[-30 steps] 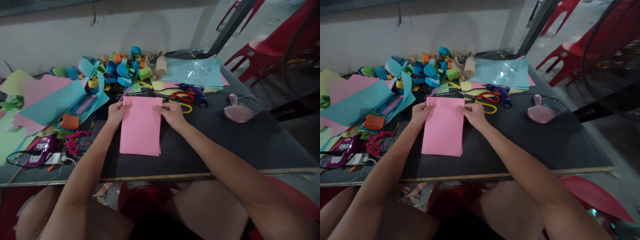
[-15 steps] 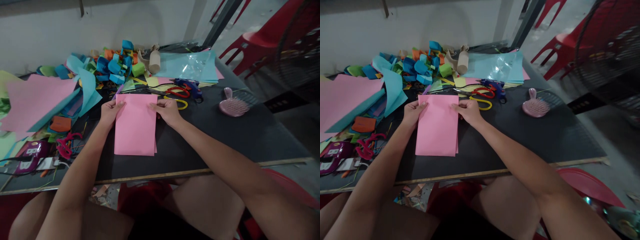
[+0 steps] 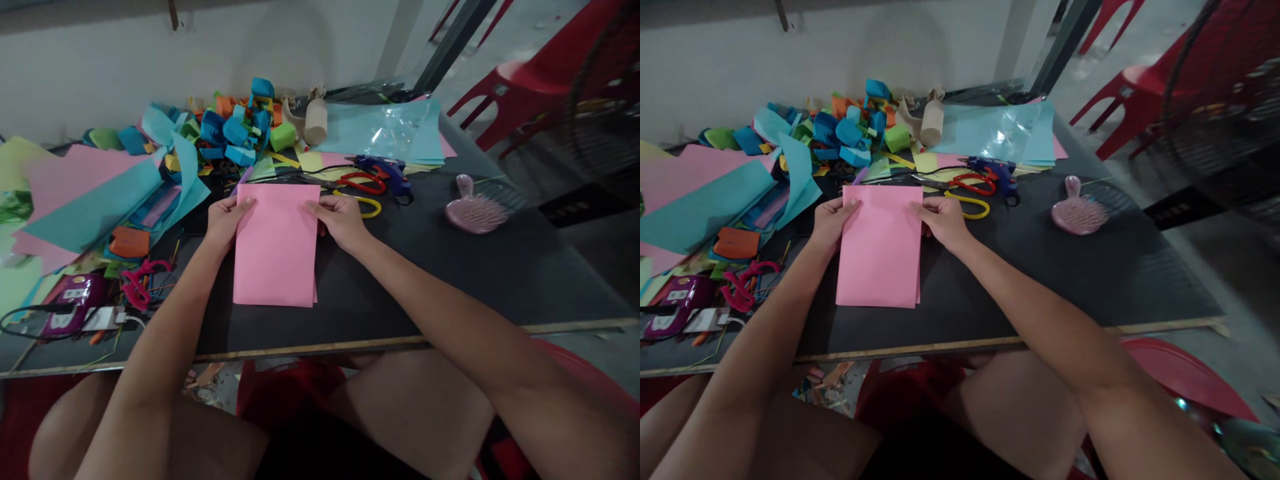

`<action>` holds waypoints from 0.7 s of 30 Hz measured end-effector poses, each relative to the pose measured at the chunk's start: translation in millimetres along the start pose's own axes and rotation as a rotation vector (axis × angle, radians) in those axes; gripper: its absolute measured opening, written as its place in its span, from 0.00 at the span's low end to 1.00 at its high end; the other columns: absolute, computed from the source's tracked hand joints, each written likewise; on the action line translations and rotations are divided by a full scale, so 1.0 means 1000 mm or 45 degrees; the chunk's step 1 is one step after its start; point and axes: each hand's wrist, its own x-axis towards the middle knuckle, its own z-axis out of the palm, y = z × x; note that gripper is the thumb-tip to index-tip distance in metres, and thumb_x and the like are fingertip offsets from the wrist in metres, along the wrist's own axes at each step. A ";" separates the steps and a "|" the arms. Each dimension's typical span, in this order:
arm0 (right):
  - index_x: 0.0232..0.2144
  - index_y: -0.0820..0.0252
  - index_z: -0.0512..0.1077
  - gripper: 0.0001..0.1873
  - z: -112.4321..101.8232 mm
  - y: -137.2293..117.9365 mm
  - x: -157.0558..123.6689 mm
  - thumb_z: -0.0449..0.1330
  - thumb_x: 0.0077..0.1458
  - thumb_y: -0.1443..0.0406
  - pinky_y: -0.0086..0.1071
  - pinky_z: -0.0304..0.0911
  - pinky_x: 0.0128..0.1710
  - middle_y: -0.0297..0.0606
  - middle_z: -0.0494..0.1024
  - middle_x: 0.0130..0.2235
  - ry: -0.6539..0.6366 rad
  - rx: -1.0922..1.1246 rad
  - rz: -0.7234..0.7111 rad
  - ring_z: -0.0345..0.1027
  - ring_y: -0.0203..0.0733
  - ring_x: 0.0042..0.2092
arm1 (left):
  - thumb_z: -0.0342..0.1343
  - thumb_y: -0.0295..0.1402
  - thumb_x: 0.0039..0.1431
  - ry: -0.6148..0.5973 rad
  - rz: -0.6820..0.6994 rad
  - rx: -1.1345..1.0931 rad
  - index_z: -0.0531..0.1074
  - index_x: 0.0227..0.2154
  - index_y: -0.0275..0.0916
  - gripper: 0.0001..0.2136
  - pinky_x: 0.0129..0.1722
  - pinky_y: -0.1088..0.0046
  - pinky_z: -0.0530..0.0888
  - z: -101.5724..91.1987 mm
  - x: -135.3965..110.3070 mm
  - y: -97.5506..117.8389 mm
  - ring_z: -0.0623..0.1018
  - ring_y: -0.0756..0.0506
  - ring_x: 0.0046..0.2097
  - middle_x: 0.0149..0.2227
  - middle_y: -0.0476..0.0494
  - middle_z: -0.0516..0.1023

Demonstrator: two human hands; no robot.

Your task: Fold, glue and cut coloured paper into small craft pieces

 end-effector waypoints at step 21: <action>0.17 0.58 0.71 0.26 0.002 -0.007 -0.002 0.69 0.41 0.43 0.28 0.51 0.14 0.30 0.66 0.14 -0.036 -0.042 0.037 0.55 0.30 0.15 | 0.70 0.50 0.42 0.102 0.020 0.034 0.77 0.21 0.38 0.19 0.25 0.75 0.72 -0.003 0.004 -0.001 0.75 0.52 0.24 0.23 0.48 0.77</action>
